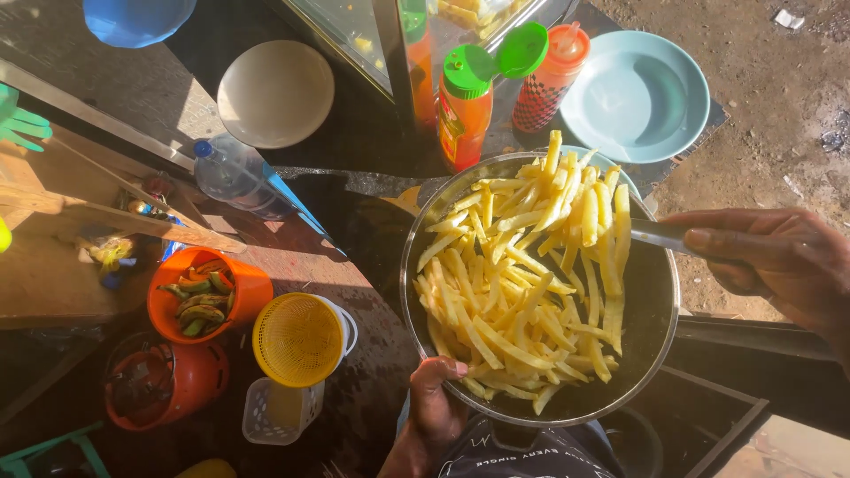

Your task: Preparing and serving french fries at a food stall, including frying, seasoning, and portioning.

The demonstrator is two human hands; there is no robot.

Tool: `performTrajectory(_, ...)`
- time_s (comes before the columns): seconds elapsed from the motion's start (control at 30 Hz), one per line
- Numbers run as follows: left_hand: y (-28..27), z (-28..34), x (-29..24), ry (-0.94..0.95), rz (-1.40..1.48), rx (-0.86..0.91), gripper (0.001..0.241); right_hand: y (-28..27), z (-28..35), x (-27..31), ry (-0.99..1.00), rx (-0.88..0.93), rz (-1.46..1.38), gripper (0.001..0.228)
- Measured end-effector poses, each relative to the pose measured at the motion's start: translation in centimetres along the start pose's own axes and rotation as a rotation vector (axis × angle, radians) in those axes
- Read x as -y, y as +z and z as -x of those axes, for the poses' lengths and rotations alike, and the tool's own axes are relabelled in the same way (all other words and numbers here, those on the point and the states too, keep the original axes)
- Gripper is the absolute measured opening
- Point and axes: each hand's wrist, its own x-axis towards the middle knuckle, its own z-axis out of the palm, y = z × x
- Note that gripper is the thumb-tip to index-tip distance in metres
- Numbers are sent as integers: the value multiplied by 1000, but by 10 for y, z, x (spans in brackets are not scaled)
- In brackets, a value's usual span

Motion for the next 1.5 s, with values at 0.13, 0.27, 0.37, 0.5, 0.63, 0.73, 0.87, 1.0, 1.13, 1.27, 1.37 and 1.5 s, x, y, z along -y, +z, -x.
performTrajectory(0.13,53,8,32,-87,58,-77,51,-67,-33,5,-6,59,81,37)
performTrajectory(0.27,95,11,66,32,120,0,83,-123,-75,24,-180,156,184,33)
performTrajectory(0.37,121,21,86,86,203,-210,90,-156,-136,25,-239,98,224,21)
performTrajectory(0.5,126,30,115,102,269,-454,90,-159,-204,31,-209,142,271,23)
performTrajectory(0.63,65,17,162,408,229,-590,29,-134,-244,27,-269,62,647,20)
performTrajectory(0.73,-3,-8,200,1022,-204,-485,31,-117,-250,40,-447,-26,1063,26)
performTrajectory(0.87,60,3,163,650,181,-476,15,-100,-206,77,-452,-339,1888,30)
performTrajectory(1.0,152,24,111,307,254,-480,90,-117,-102,77,-636,-411,1931,24)
performTrajectory(1.13,118,4,122,220,157,-156,47,-112,-57,15,-1230,-290,1266,24)
performTrajectory(1.27,91,-23,138,81,157,-195,12,-100,-22,-19,-1133,-352,1416,30)
performTrajectory(1.37,90,-31,144,180,-48,-56,16,-97,-20,-23,-1078,-409,1518,36)
performTrajectory(1.5,24,-55,162,700,-491,359,20,-129,-57,-29,-1110,-390,1457,32)
